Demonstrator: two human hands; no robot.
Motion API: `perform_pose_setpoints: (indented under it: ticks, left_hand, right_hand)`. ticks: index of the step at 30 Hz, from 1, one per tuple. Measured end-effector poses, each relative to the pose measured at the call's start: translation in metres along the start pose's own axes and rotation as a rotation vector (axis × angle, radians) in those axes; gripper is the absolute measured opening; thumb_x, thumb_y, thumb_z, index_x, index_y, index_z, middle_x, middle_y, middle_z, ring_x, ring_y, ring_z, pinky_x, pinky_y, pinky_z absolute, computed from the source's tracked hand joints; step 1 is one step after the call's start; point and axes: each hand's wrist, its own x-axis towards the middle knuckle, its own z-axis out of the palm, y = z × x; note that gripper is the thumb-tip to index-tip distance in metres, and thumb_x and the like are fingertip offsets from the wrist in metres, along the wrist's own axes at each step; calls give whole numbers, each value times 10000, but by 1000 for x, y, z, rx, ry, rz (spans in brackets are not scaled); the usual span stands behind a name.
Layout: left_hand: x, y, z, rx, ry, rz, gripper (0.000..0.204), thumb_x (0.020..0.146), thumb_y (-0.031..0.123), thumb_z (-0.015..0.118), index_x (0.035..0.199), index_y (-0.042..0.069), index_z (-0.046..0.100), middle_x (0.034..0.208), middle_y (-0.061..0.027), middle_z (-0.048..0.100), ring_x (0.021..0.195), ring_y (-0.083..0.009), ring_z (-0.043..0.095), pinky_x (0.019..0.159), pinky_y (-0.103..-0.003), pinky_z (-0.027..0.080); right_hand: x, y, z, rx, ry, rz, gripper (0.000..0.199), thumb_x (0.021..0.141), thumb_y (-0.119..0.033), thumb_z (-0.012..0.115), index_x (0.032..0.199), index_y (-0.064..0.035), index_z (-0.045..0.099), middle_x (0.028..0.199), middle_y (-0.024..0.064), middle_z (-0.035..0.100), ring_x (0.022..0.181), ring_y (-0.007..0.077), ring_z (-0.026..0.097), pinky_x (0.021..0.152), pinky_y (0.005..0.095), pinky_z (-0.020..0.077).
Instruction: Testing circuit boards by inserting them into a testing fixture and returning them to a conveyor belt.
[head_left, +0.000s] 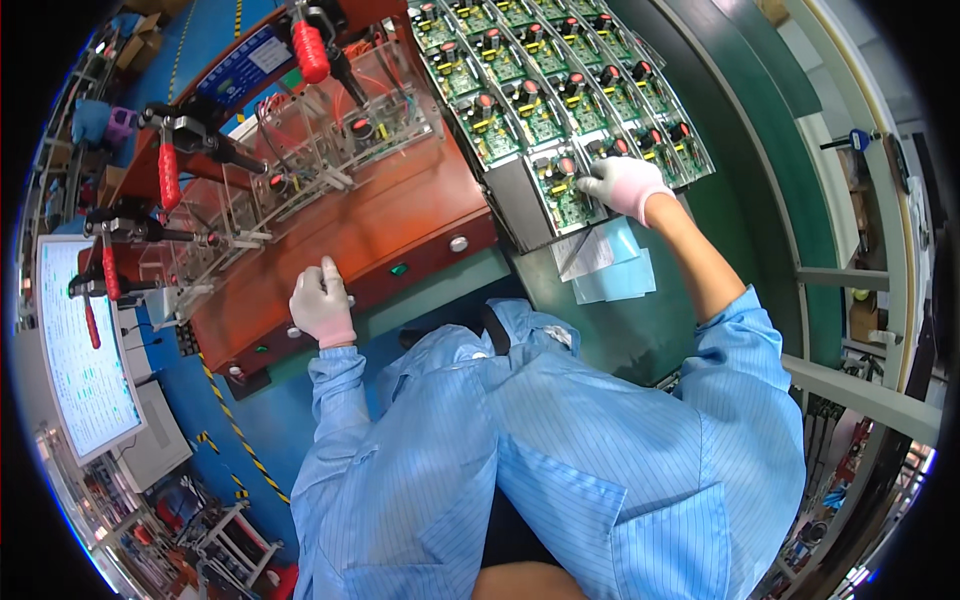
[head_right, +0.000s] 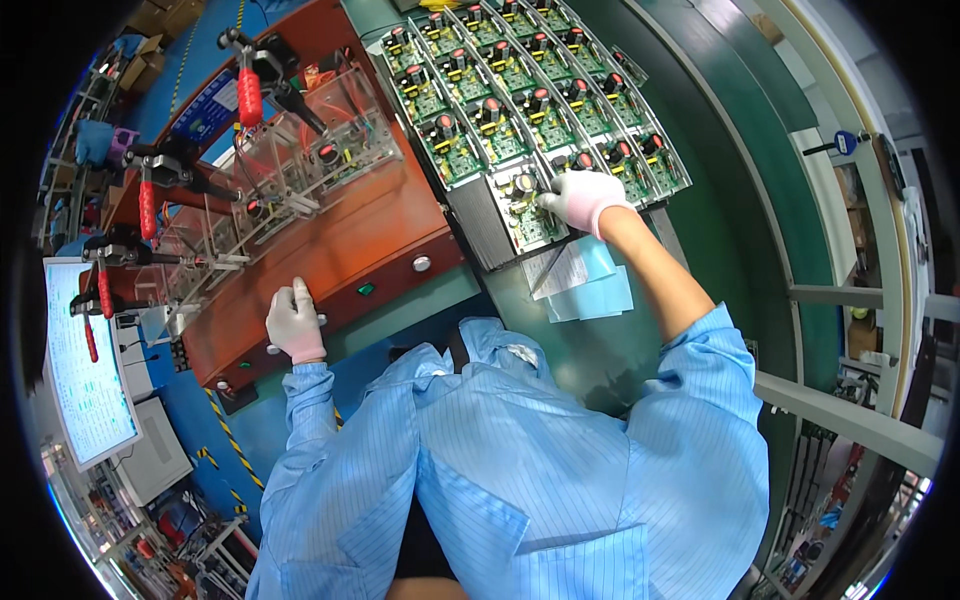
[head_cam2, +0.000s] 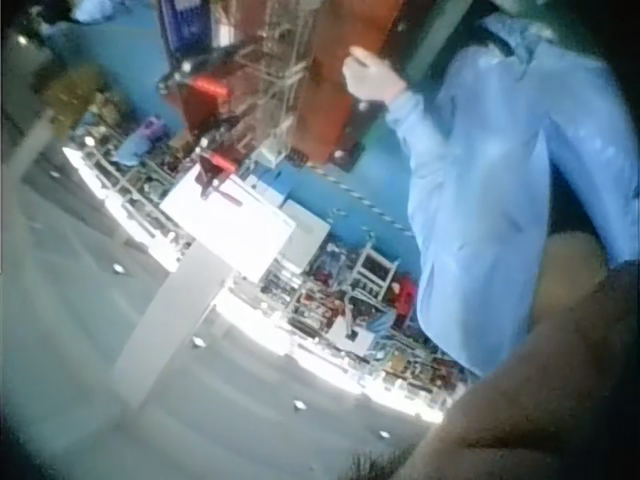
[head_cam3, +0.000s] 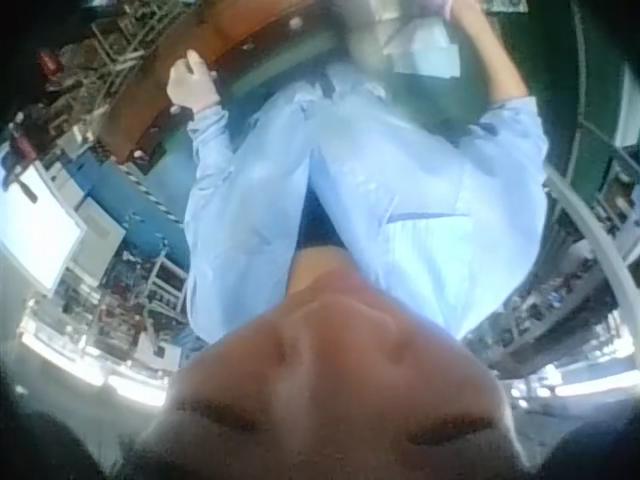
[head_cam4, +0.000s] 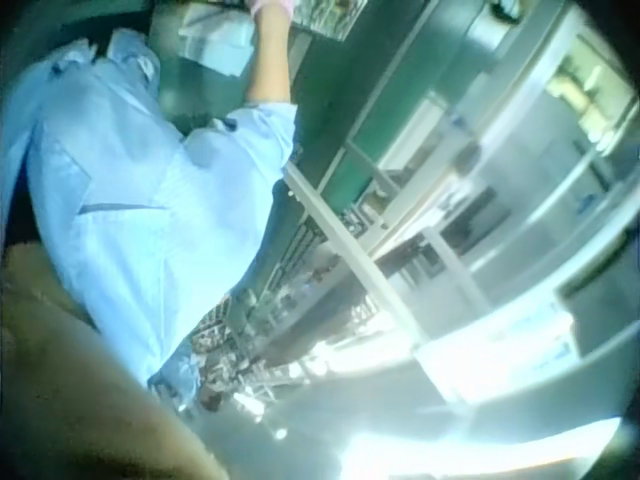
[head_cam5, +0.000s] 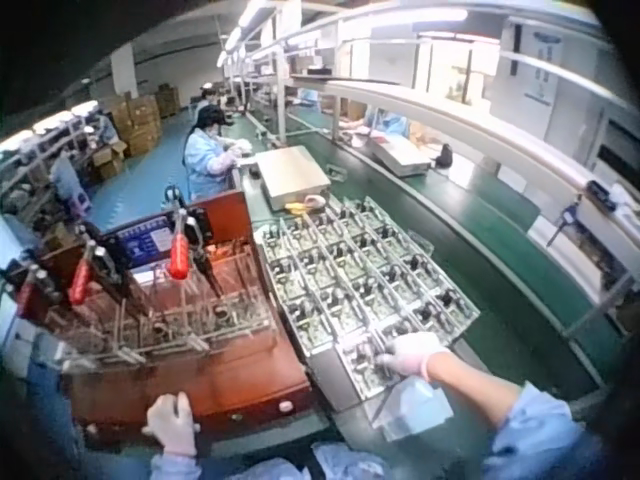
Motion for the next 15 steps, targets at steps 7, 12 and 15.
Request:
perform_pose_setpoints:
  ticks: [7, 12, 15]
  left_hand:
    - [3, 0, 2, 55, 37, 63, 367, 884, 325, 611, 632, 61, 572, 633, -83, 593, 533, -304, 505, 548, -411, 404]
    - [2, -5, -2, 74, 49, 115, 358, 878, 334, 612, 629, 80, 571, 639, -77, 597, 570, -325, 532, 577, -425, 418]
    - [2, -7, -5, 81, 31, 128, 375, 887, 342, 606, 630, 72, 564, 632, -83, 590, 565, -332, 530, 569, -432, 411]
  right_hand:
    - [8, -4, -1, -38, -108, 74, 457, 906, -468, 496, 953, -76, 726, 888, 112, 732, 835, 353, 680, 784, 437, 523]
    - [10, -5, -6, -106, -98, 114, 437, 908, -445, 531, 958, -49, 710, 875, 115, 722, 806, 349, 663, 771, 414, 507]
    - [9, -6, -8, -102, -57, 154, 435, 906, -446, 532, 965, -55, 713, 883, 114, 723, 805, 350, 661, 767, 412, 505]
